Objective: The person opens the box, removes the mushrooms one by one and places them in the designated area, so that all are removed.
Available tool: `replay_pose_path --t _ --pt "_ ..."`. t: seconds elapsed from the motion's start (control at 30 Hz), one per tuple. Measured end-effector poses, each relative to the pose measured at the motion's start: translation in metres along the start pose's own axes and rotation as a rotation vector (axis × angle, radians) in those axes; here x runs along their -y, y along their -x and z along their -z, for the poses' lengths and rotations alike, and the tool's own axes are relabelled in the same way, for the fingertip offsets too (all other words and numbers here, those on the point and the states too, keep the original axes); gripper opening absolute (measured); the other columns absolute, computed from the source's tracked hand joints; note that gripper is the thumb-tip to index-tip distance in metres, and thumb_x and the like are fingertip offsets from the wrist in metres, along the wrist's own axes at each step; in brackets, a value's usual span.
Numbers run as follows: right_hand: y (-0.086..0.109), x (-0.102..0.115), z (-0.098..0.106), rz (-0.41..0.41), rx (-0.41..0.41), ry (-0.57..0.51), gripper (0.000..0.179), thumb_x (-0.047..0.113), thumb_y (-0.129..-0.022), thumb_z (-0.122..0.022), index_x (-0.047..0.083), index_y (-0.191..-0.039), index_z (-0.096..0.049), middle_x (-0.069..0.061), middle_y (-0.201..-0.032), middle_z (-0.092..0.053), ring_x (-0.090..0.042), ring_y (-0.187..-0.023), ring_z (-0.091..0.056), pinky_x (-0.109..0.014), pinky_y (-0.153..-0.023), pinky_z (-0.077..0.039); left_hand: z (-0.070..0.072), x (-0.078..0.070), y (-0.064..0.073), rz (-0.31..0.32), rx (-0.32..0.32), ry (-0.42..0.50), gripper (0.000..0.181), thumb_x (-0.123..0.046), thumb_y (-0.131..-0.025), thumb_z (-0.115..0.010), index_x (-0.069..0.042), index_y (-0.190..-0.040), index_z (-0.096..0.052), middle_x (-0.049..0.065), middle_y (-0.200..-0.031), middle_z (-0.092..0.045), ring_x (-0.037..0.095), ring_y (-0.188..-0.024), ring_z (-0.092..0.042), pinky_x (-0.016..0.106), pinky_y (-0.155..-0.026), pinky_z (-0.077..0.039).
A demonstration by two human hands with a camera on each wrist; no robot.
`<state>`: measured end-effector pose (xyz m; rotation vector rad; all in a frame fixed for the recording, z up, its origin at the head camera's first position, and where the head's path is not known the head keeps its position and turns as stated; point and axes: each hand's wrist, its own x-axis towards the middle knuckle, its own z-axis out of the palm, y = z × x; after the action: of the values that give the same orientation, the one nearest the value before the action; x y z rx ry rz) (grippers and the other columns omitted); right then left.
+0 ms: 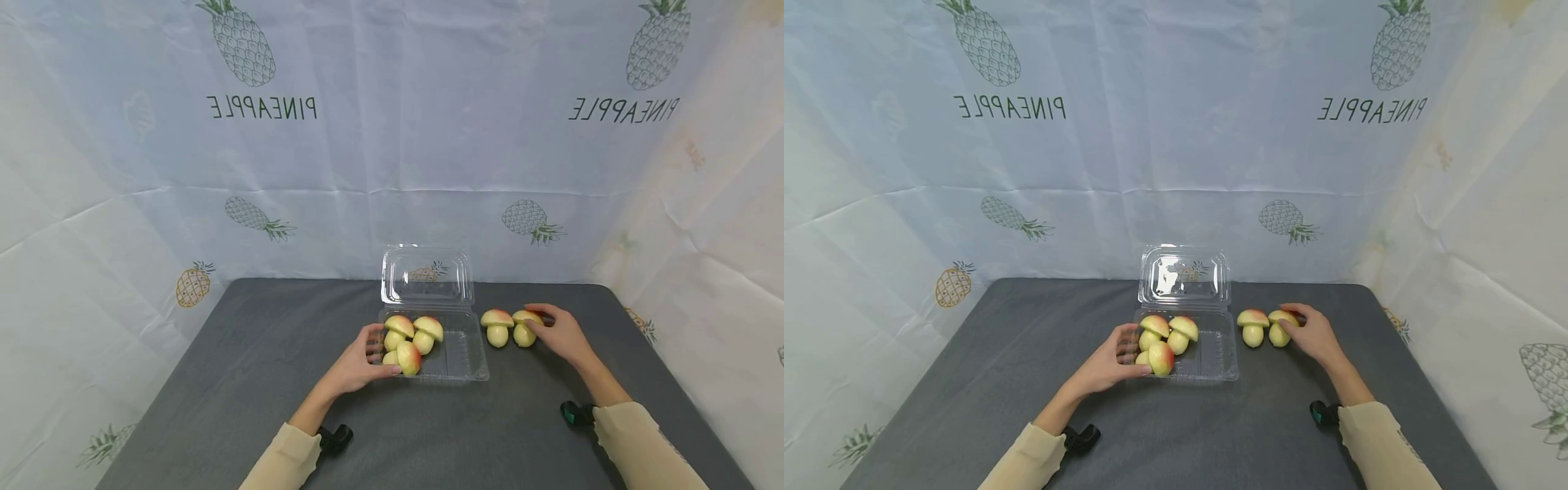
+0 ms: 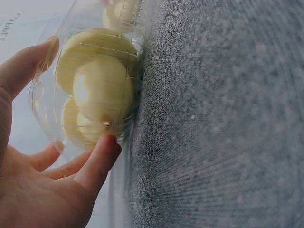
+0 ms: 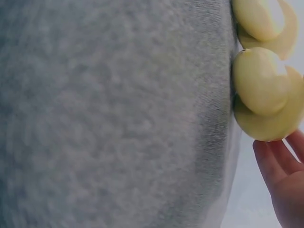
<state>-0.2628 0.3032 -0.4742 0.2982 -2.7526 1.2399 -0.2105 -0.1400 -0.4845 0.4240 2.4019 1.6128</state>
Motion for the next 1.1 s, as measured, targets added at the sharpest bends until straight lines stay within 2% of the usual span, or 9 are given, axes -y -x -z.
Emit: replay_pose_path --t 0.27,0.57,0.83,1.1 --pt "0.004 0.007 0.008 0.01 -0.012 0.029 0.052 0.034 -0.104 -0.061 -0.002 -0.141 -0.056 -0.028 -0.141 -0.053 -0.049 -0.126 -0.052 -0.062 -0.099 -0.047 0.0 0.002 -0.002 0.01 0.001 0.014 0.093 -0.034 -0.087 -0.084 -0.009 -0.157 -0.028 0.022 -0.149 -0.04 0.041 -0.132 -0.05 0.053 -0.103 -0.05" --pt "0.01 0.033 0.012 0.067 -0.036 0.037 0.044 0.029 -0.104 -0.063 0.001 -0.138 -0.059 -0.027 -0.141 -0.052 -0.051 -0.128 -0.047 -0.066 -0.101 -0.042 0.0 0.001 -0.001 0.007 0.009 0.011 0.093 -0.034 -0.086 -0.084 -0.01 -0.157 -0.028 0.021 -0.149 -0.04 0.039 -0.132 -0.051 0.051 -0.103 -0.05" --pt "0.017 0.059 0.007 0.11 -0.056 -0.004 0.043 0.028 -0.105 -0.061 0.001 -0.138 -0.058 -0.024 -0.14 -0.054 -0.051 -0.126 -0.05 -0.067 -0.096 -0.046 0.0 0.001 -0.001 -0.006 0.007 0.005 0.093 -0.035 -0.087 -0.083 -0.008 -0.156 -0.028 0.022 -0.148 -0.041 0.041 -0.132 -0.051 0.053 -0.103 -0.05" --pt "0.022 0.081 -0.001 0.148 -0.084 -0.022 0.039 0.022 -0.103 -0.064 0.001 -0.135 -0.061 -0.022 -0.135 -0.058 -0.046 -0.123 -0.054 -0.064 -0.101 -0.044 -0.001 0.001 0.0 0.001 0.002 0.014 0.092 -0.032 -0.087 -0.084 -0.009 -0.157 -0.028 0.022 -0.149 -0.04 0.041 -0.132 -0.051 0.053 -0.103 -0.05"
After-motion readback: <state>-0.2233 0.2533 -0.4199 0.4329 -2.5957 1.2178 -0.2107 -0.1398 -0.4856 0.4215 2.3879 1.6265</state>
